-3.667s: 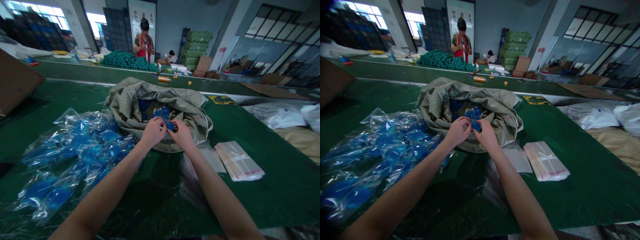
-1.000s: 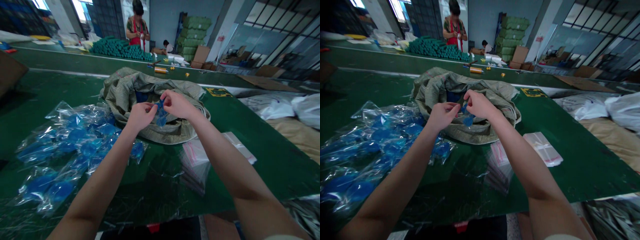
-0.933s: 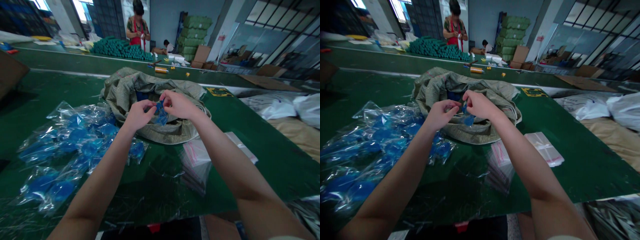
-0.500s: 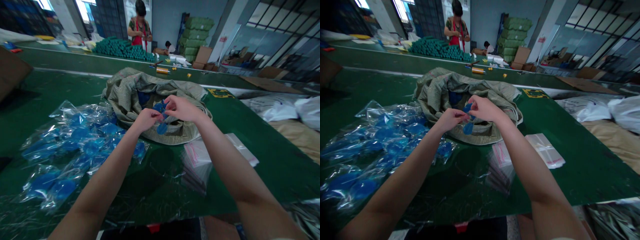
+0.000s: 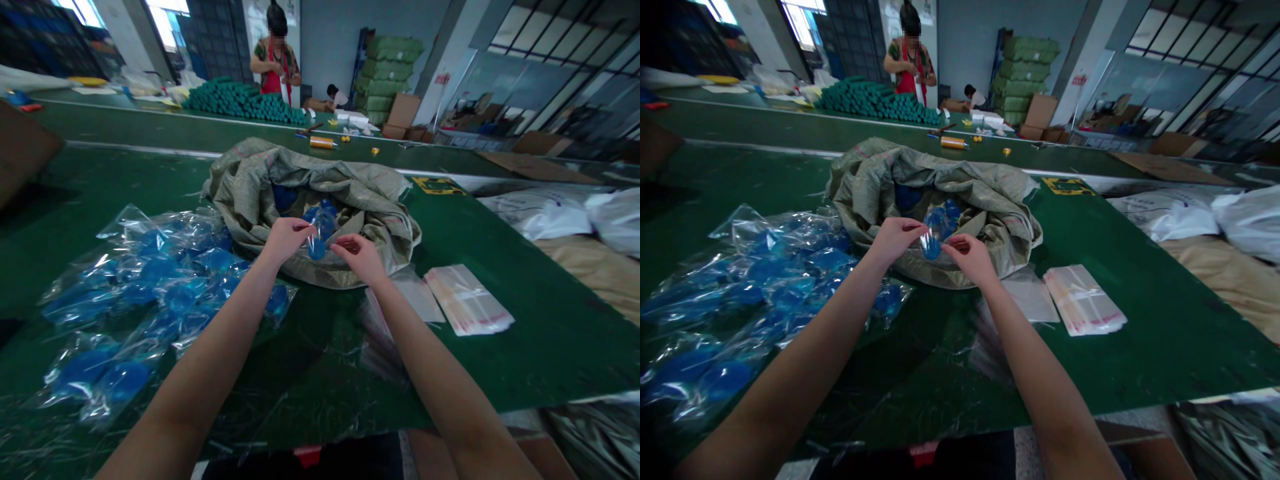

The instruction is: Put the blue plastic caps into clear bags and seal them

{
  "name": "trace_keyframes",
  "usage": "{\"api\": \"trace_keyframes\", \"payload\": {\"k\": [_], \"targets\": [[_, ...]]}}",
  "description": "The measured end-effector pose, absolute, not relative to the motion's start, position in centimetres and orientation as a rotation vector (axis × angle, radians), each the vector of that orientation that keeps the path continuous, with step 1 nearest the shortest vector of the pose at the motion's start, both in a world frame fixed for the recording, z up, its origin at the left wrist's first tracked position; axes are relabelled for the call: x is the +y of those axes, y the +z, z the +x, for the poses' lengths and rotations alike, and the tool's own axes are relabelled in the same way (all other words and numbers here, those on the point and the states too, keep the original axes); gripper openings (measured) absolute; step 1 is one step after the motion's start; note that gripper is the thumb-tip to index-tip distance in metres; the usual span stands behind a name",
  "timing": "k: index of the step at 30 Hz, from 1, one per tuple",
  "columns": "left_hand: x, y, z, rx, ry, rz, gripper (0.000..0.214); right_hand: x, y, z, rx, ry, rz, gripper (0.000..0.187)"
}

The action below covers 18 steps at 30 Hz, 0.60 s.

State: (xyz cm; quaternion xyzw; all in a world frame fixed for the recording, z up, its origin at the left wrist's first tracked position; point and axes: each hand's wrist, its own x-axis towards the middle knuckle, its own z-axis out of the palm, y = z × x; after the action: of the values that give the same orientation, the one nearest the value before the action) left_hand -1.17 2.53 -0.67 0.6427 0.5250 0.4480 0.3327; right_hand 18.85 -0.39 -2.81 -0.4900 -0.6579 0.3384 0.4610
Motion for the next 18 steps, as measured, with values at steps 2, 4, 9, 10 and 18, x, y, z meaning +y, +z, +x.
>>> {"api": "trace_keyframes", "payload": {"k": [2,4,9,10,18], "targets": [[2.36,-0.47,-1.08,1.360,1.177,1.663,0.022,-0.21,-3.10,18.71,-1.614,0.819,-1.194,0.028],[2.22,-0.28,-1.03,1.348,1.181,1.644,0.021,-0.11,-3.08,18.65,-1.596,0.831,-1.180,0.027],[2.21,-0.18,-1.12,1.313,1.218,1.610,0.022,-0.21,-2.68,18.76,-1.556,0.914,-1.046,0.024],[2.22,-0.20,-1.13,1.301,1.223,1.605,0.021,-0.16,-2.70,18.79,-1.547,0.924,-1.025,0.023],[2.07,0.12,-1.18,1.272,1.233,1.581,0.022,0.47,-3.35,18.67,-1.567,0.834,-1.104,0.024]]}}
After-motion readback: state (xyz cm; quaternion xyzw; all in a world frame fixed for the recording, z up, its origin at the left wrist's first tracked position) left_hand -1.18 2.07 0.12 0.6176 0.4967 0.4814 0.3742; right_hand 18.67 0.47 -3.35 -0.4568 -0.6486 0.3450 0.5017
